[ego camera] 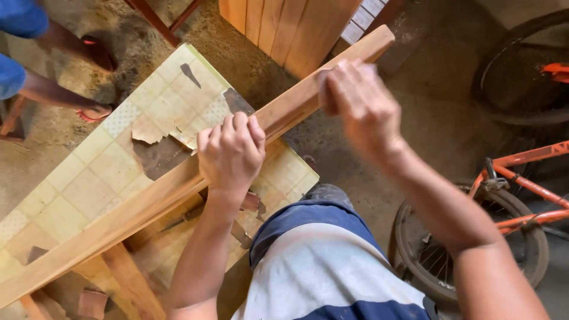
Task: The person sands a wooden chair frame using a sanding block, focusing on the legs and crossbars. They then use a chisel to carve or smooth a specific area on the wood before resuming sanding with the block.
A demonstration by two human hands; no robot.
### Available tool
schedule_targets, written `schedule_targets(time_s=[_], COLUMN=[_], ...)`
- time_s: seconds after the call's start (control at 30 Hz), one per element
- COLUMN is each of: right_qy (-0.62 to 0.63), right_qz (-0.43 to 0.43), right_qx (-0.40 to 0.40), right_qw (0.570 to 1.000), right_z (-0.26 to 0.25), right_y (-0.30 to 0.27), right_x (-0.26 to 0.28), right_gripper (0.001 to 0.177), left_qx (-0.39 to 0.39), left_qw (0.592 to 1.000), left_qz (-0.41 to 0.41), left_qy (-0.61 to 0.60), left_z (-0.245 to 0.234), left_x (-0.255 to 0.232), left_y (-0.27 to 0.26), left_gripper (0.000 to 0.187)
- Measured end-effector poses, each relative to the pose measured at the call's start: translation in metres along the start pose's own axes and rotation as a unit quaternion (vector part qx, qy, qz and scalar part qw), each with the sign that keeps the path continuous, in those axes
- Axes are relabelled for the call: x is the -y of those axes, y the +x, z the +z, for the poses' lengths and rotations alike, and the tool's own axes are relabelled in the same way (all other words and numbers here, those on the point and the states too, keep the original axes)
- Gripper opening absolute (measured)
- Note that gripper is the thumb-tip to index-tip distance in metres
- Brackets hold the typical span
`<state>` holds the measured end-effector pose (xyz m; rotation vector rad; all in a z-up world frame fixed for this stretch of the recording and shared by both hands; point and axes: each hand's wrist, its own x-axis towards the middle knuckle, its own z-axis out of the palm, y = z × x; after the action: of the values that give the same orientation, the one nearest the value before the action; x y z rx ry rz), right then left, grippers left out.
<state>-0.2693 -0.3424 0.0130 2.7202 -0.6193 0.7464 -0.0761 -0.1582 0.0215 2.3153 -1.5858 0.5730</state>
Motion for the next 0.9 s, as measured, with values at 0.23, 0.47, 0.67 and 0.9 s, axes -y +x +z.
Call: schedule_targets(time_s=[0.23, 0.47, 0.67, 0.9], right_qy=[-0.049, 0.072, -0.032, 0.147], right_qz=[-0.021, -0.017, 0.187, 0.449], right_qx=[-0.069, -0.067, 0.109, 0.241], right_qw=[0.996, 0.995, 0.976, 0.848], right_z=[-0.031, -0.02, 0.064, 0.109], right_y=[0.024, 0.003, -0.13, -0.226], right_x=[-0.013, -0.02, -0.164, -0.138], right_gripper=[0.025, 0.026, 0.071, 0.048], left_qx=[-0.032, -0.025, -0.034, -0.054], left_qw=[0.999, 0.999, 0.996, 0.994], left_qz=[0.006, -0.003, 0.006, 0.008], left_qy=[0.033, 0.046, 0.079, 0.091], left_z=[-0.002, -0.006, -0.011, 0.022], left_x=[0.0, -0.002, -0.014, -0.051], left_y=[-0.004, -0.008, 0.0, 0.015], left_gripper=[0.039, 0.027, 0.047, 0.053])
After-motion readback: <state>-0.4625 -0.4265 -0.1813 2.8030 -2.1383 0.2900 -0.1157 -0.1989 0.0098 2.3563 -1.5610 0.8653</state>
